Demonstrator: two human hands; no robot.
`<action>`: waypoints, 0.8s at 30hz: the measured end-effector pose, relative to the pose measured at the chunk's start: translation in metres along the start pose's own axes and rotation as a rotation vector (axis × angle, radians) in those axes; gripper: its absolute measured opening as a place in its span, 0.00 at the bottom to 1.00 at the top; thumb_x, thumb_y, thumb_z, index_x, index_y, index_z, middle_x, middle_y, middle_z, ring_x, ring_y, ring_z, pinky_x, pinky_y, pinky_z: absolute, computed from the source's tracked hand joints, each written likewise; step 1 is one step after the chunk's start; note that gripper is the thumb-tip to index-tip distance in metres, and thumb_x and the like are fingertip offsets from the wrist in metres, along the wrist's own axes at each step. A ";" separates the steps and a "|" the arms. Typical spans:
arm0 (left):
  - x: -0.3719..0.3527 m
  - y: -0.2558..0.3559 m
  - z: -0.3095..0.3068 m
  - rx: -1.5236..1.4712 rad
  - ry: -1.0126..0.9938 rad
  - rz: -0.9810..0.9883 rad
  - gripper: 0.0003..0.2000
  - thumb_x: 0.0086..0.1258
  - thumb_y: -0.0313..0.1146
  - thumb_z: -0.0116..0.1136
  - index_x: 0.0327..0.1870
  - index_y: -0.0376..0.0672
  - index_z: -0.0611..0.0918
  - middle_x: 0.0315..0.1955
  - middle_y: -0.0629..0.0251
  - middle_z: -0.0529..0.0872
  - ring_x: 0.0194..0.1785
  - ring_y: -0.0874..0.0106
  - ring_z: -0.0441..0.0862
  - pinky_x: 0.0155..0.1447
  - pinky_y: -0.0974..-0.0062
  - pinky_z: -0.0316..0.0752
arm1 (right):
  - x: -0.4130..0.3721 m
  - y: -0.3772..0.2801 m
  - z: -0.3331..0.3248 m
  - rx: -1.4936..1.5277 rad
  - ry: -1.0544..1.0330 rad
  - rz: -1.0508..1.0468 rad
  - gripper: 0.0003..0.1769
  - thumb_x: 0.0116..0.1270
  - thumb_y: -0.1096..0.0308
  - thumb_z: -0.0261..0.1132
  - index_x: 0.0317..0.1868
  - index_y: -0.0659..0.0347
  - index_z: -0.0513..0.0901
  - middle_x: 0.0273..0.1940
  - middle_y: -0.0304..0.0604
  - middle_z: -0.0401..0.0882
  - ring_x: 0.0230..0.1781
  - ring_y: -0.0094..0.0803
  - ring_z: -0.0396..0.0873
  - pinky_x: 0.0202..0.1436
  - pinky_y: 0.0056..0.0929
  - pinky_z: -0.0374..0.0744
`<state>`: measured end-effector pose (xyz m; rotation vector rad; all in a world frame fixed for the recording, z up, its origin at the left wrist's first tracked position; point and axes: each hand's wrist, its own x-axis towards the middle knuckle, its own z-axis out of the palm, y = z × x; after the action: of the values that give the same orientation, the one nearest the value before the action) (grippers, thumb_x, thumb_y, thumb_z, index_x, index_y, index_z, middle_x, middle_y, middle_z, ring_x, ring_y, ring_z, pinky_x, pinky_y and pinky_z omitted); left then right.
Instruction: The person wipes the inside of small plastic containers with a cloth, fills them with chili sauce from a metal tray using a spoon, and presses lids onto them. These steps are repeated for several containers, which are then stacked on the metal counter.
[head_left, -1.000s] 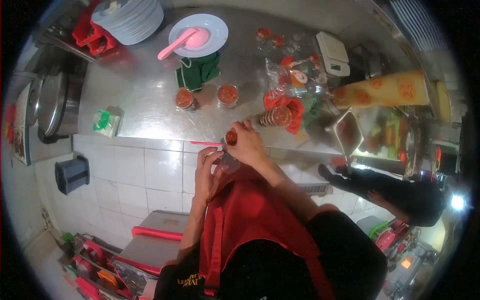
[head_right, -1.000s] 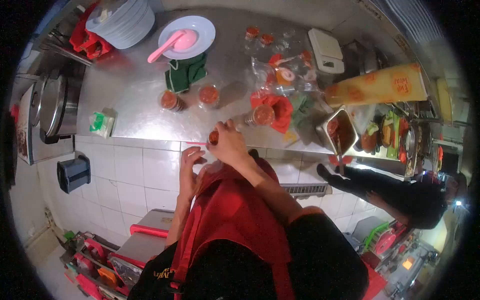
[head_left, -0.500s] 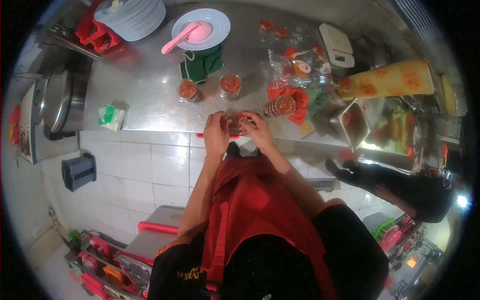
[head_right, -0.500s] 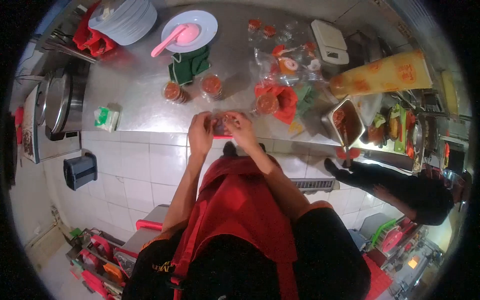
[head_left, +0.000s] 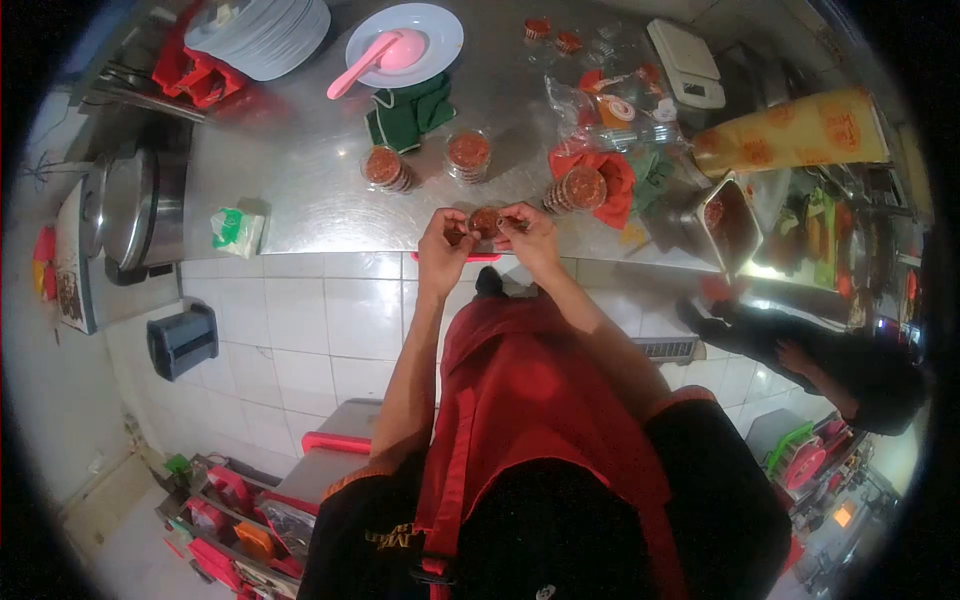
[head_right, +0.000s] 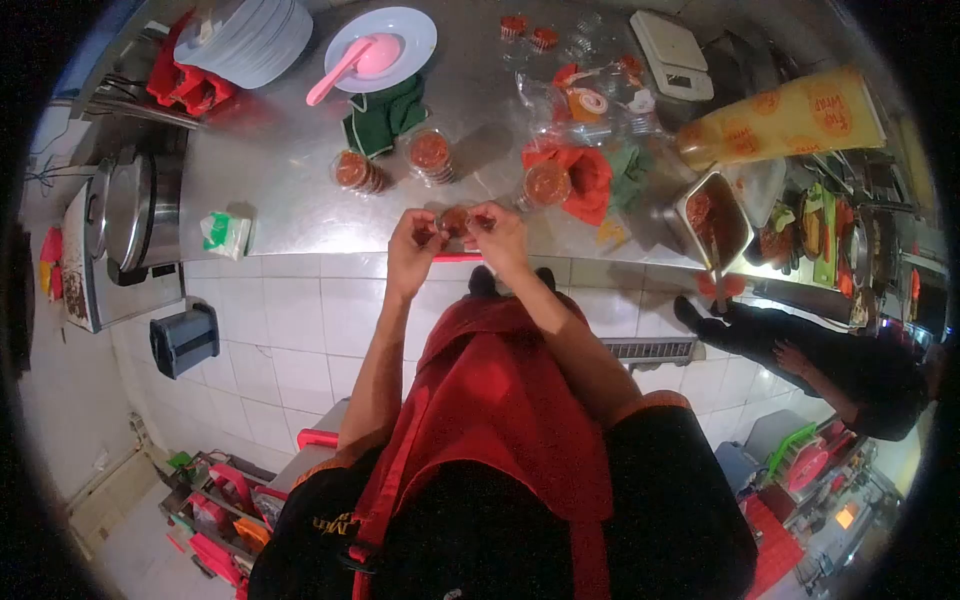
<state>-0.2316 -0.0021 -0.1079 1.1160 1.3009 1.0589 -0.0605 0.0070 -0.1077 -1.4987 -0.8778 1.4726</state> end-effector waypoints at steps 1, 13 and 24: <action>0.002 0.000 -0.002 -0.001 0.005 -0.002 0.10 0.68 0.20 0.64 0.47 0.38 0.79 0.37 0.66 0.84 0.39 0.80 0.80 0.44 0.80 0.77 | 0.000 -0.002 0.000 -0.002 -0.004 0.002 0.08 0.70 0.77 0.65 0.47 0.71 0.82 0.36 0.46 0.86 0.30 0.32 0.88 0.31 0.27 0.87; 0.031 0.012 -0.011 -0.039 -0.068 -0.325 0.05 0.68 0.28 0.65 0.34 0.36 0.82 0.27 0.66 0.87 0.27 0.78 0.81 0.33 0.79 0.76 | 0.009 -0.009 -0.011 0.054 -0.114 0.198 0.05 0.67 0.79 0.65 0.42 0.62 0.79 0.38 0.43 0.85 0.34 0.33 0.88 0.30 0.27 0.84; -0.012 0.030 -0.019 0.078 0.105 -0.019 0.08 0.72 0.30 0.64 0.34 0.39 0.77 0.26 0.69 0.78 0.27 0.81 0.77 0.32 0.79 0.75 | -0.018 -0.013 0.000 -0.067 -0.145 0.010 0.12 0.69 0.74 0.67 0.52 0.64 0.82 0.40 0.42 0.84 0.34 0.30 0.87 0.32 0.26 0.85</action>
<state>-0.2496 -0.0085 -0.0760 1.1166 1.4439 1.0718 -0.0610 -0.0037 -0.0882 -1.4607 -1.0162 1.5884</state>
